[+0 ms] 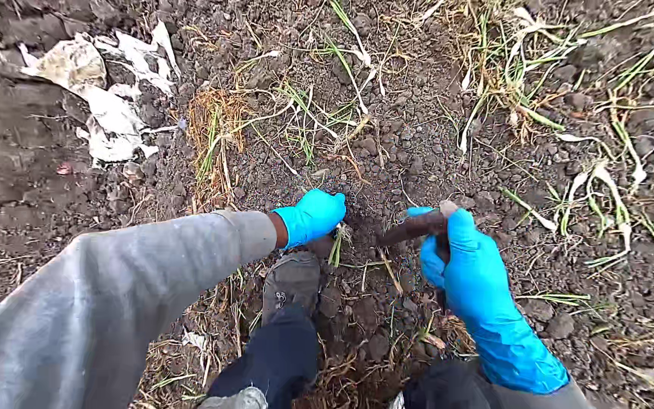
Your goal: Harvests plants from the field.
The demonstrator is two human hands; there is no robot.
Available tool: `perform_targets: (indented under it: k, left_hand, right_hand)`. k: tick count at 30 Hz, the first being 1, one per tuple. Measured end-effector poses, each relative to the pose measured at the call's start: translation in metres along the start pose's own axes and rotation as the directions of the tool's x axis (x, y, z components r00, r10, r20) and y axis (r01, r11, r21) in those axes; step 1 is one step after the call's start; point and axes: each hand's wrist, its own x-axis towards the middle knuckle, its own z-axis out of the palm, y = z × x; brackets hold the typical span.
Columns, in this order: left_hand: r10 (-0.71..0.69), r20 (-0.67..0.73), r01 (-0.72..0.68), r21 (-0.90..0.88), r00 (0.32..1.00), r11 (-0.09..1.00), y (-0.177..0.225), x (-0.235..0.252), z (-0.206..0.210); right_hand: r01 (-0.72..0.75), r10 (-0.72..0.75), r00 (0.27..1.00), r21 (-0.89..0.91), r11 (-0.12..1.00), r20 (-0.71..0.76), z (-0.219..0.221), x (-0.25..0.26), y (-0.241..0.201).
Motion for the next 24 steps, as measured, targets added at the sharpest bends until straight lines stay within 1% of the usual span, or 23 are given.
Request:
perform_targets:
  k: [1,3,4,5,6,7,8,9,10,11,12,13,14,15,16,17,18,19,21,22,23,24]
  left_hand:
    - [-0.026,-0.030,0.023,-0.096,0.999,0.995,-0.006,-0.007,-0.004]
    - [-0.122,-0.142,0.076,-0.292,0.982,0.953,-0.024,-0.029,-0.005]
    - [-0.184,-0.191,0.104,-0.365,0.964,0.925,-0.036,-0.043,-0.002]
    - [-0.246,-0.244,0.124,-0.425,0.938,0.896,-0.050,-0.058,0.002]
    - [-0.303,-0.284,0.144,-0.469,0.910,0.872,-0.064,-0.072,0.006]
    - [-0.352,-0.311,0.163,-0.500,0.883,0.850,-0.078,-0.084,0.006]
    - [-0.399,-0.336,0.185,-0.520,0.853,0.834,-0.090,-0.095,0.001]
    - [-0.442,-0.353,0.216,-0.526,0.825,0.823,-0.098,-0.104,-0.009]
    - [-0.477,-0.359,0.250,-0.523,0.802,0.815,-0.103,-0.111,-0.019]
    - [-0.496,-0.367,0.277,-0.509,0.787,0.815,-0.105,-0.111,-0.030]
    - [-0.496,-0.362,0.300,-0.478,0.789,0.826,-0.103,-0.104,-0.036]
    - [-0.477,-0.314,0.319,-0.441,0.821,0.839,-0.092,-0.090,-0.032]
    - [-0.427,-0.236,0.313,-0.400,0.873,0.861,-0.079,-0.071,-0.020]
    - [-0.369,-0.151,0.296,-0.364,0.917,0.883,-0.067,-0.047,-0.004]
    - [-0.307,-0.075,0.263,-0.356,0.949,0.897,-0.057,-0.029,0.014]
    - [-0.251,-0.045,0.218,-0.362,0.967,0.906,-0.049,-0.022,0.027]
    - [-0.224,-0.072,0.181,-0.381,0.972,0.907,-0.046,-0.022,0.030]
    - [-0.232,-0.128,0.164,-0.403,0.964,0.900,-0.050,-0.027,0.025]
    - [-0.307,-0.249,0.198,-0.382,0.919,0.903,-0.073,-0.033,0.004]
    - [-0.338,-0.255,0.241,-0.346,0.906,0.907,-0.090,-0.030,-0.005]
    - [-0.355,-0.240,0.276,-0.306,0.904,0.911,-0.105,-0.025,-0.010]
    - [-0.351,-0.221,0.289,-0.270,0.910,0.918,-0.116,-0.020,-0.011]
  right_hand:
    - [0.068,-0.070,0.997,0.090,0.994,0.021,-0.005,0.002,-0.028]
    - [0.199,-0.210,0.978,0.226,0.954,0.022,-0.013,0.004,-0.082]
    - [0.255,-0.271,0.963,0.300,0.919,0.012,-0.017,0.009,-0.098]
    - [0.319,-0.352,0.936,0.370,0.872,0.023,-0.022,0.019,-0.102]
    - [0.404,-0.487,0.869,0.449,0.797,0.084,-0.027,0.043,-0.087]
    - [0.484,-0.592,0.797,0.457,0.746,0.122,-0.018,0.072,-0.068]
    - [0.509,-0.599,0.785,0.386,0.769,0.159,0.004,0.097,-0.055]
    - [0.510,-0.561,0.810,0.267,0.818,0.172,0.040,0.112,-0.039]
    - [0.442,-0.455,0.878,0.113,0.890,0.146,0.085,0.113,-0.019]
    - [0.282,-0.275,0.954,-0.054,0.958,0.119,0.130,0.106,-0.002]
    - [0.160,-0.146,0.983,-0.141,0.977,0.107,0.157,0.100,0.019]
    - [0.092,-0.071,0.991,-0.186,0.978,0.116,0.163,0.088,0.035]
    - [0.076,-0.054,0.991,-0.183,0.980,0.121,0.154,0.077,0.037]
    - [0.091,-0.073,0.989,-0.144,0.985,0.125,0.137,0.069,0.030]
    - [0.097,-0.087,0.989,-0.081,0.992,0.118,0.118,0.060,0.020]
    - [0.086,-0.084,0.992,-0.025,0.996,0.095,0.100,0.047,0.012]
    - [0.084,-0.084,0.994,-0.001,0.996,0.070,0.084,0.037,0.008]
    - [0.091,-0.090,0.995,-0.018,0.996,0.049,0.073,0.030,0.012]
    - [0.084,-0.083,0.996,-0.123,0.989,0.018,0.070,0.034,0.031]
    - [0.054,-0.052,0.998,-0.178,0.983,0.021,0.074,0.040,0.036]
    - [0.011,-0.003,0.999,-0.212,0.977,0.039,0.079,0.046,0.031]
    - [-0.017,0.034,0.997,-0.237,0.971,0.069,0.083,0.051,0.014]
